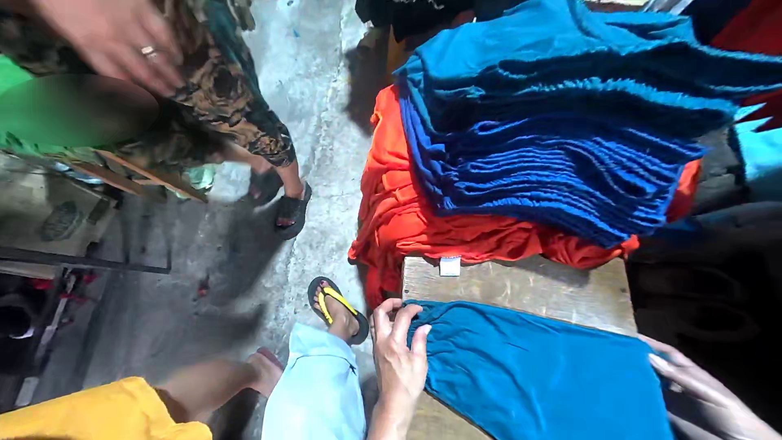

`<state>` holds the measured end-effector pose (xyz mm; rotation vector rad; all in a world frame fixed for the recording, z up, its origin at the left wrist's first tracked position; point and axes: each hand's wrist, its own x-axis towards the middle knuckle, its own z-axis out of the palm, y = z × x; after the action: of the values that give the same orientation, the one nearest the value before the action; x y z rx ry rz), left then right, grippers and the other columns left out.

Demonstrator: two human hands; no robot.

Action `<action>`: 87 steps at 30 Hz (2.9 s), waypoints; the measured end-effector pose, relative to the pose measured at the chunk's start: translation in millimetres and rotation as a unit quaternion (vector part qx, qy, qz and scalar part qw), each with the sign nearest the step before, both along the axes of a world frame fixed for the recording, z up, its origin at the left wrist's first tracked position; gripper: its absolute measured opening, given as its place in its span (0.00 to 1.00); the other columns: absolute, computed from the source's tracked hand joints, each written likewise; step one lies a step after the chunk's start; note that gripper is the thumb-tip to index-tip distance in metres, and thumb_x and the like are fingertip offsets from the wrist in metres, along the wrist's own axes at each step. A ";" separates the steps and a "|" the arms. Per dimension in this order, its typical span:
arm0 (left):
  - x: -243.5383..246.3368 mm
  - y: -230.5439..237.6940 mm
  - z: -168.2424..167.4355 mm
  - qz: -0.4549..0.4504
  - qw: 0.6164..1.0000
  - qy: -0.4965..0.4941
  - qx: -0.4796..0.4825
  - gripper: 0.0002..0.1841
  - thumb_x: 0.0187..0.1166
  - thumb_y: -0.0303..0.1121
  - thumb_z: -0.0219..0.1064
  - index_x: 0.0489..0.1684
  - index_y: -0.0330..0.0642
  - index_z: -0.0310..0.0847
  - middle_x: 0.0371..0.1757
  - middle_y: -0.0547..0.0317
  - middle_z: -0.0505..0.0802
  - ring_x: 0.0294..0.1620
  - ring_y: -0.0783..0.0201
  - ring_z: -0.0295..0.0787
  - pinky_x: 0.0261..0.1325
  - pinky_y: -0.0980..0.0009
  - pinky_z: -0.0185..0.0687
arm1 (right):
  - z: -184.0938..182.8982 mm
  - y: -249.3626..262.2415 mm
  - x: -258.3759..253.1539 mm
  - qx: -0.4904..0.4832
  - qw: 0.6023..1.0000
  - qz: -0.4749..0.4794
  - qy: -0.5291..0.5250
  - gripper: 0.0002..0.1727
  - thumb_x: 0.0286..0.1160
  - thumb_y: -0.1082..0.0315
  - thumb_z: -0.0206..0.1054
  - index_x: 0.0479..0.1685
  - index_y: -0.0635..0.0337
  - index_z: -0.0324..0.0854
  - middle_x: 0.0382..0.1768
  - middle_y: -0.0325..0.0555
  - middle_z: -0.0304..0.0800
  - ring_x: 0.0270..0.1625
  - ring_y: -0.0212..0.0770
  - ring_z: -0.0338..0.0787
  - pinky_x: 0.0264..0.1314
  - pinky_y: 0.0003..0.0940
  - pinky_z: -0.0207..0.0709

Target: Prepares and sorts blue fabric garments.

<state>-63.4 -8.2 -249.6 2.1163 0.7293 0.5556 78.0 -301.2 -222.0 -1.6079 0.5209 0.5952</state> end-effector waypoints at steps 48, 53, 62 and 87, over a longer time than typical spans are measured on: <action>-3.1 41.4 8.6 0.071 0.914 0.063 -0.395 0.08 0.86 0.23 0.57 0.46 0.29 0.81 0.34 0.57 0.91 0.34 0.70 0.91 0.41 0.70 0.90 | -30.2 -25.2 5.0 0.002 0.993 -0.076 -0.094 0.15 0.85 0.76 0.57 0.65 0.57 0.78 0.34 0.33 0.88 0.24 0.21 0.82 0.21 0.16 0.75; -4.4 47.3 0.5 0.056 0.904 0.015 -0.424 0.07 0.81 0.22 0.61 0.48 0.28 0.84 0.37 0.54 0.92 0.37 0.66 0.91 0.46 0.68 0.90 | -39.9 -28.1 10.6 0.018 0.989 -0.095 -0.114 0.13 0.84 0.78 0.53 0.57 0.50 0.76 0.31 0.23 0.87 0.24 0.17 0.84 0.24 0.13 0.80; -4.2 53.5 -1.9 0.037 0.891 0.018 -0.452 0.04 0.77 0.21 0.67 0.43 0.30 0.86 0.35 0.54 0.91 0.36 0.67 0.90 0.46 0.71 0.88 | -32.3 -23.7 9.1 -0.020 0.994 -0.051 -0.093 0.16 0.86 0.77 0.49 0.64 0.50 0.71 0.30 0.19 0.84 0.25 0.12 0.83 0.25 0.10 0.78; -7.7 67.0 -4.4 0.027 0.874 0.051 -0.482 0.13 0.90 0.27 0.46 0.52 0.42 0.80 0.33 0.68 0.95 0.34 0.75 0.93 0.40 0.74 0.92 | -28.8 -22.2 11.9 0.099 0.991 -0.054 -0.071 0.27 0.74 0.82 0.64 0.73 0.55 0.73 0.42 0.43 0.91 0.38 0.35 0.92 0.43 0.31 0.88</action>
<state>-71.1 58.8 -254.0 1.1881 0.8833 0.0464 89.9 -323.5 -250.8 -1.4133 0.4260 0.4331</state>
